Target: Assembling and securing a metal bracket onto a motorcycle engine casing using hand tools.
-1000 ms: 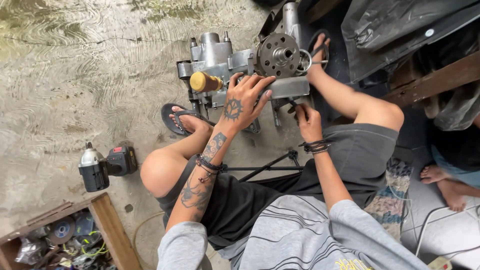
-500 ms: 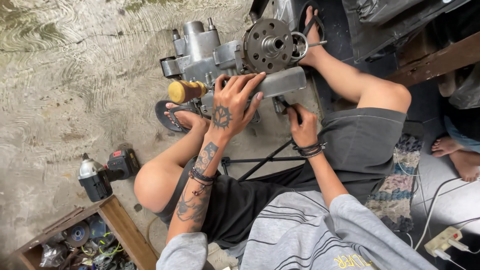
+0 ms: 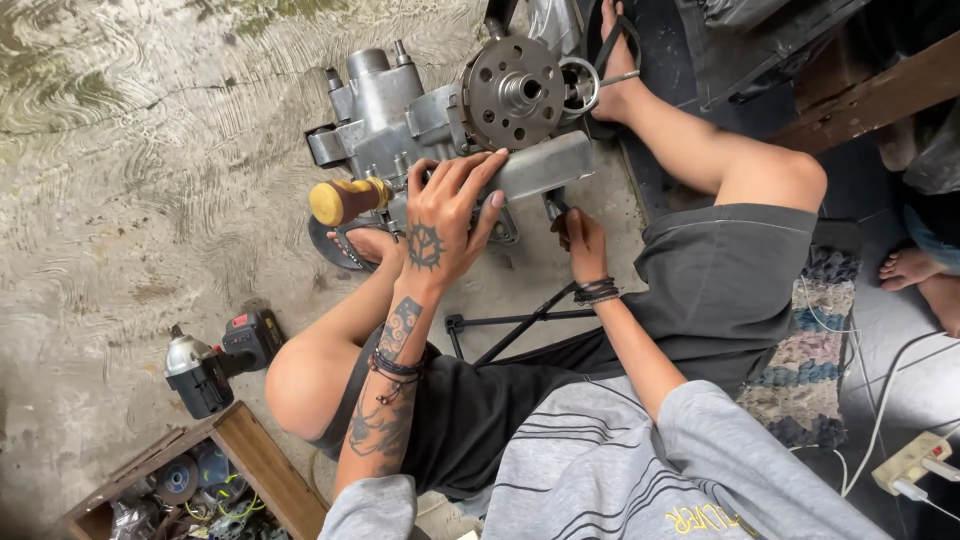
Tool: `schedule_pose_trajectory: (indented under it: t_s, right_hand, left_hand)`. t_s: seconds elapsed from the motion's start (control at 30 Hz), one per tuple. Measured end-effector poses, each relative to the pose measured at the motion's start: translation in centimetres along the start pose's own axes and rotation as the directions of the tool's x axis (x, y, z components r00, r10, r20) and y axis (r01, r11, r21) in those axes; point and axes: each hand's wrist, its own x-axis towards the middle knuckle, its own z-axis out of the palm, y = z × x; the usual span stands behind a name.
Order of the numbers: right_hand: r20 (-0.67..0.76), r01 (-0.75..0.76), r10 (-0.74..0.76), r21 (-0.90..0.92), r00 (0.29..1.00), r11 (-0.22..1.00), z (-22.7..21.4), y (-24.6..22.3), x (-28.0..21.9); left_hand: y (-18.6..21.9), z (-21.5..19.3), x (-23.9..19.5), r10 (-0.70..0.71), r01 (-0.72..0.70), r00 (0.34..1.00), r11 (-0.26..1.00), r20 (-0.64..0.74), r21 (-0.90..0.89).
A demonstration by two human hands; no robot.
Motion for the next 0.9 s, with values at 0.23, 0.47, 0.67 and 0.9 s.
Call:
schedule_pose_trajectory:
  t_s: [0.23,0.47,0.67,0.9]
  right_hand:
    - [-0.075,-0.243,0.257,0.159,0.963,0.957,0.0,-1.1,-0.5]
    - [-0.090,-0.169,0.181,0.127,0.979,0.977,0.7,-2.3,0.0]
    - [-0.065,-0.149,0.161,0.153,0.985,0.977,0.8,1.6,0.7]
    - [-0.059,-0.127,0.135,0.118,0.989,0.985,1.0,0.4,0.8]
  left_hand:
    - [0.0,-0.3,-0.4,0.004,-0.004,1.000,1.000,0.012,-0.017]
    - [-0.4,-0.2,-0.5,0.022,-0.022,0.999,1.000,0.028,-0.013]
    - [-0.7,0.0,-0.2,0.043,-0.043,0.999,0.999,-0.006,0.005]
    - [-1.0,0.0,-0.3,0.054,-0.054,0.999,0.998,-0.003,0.011]
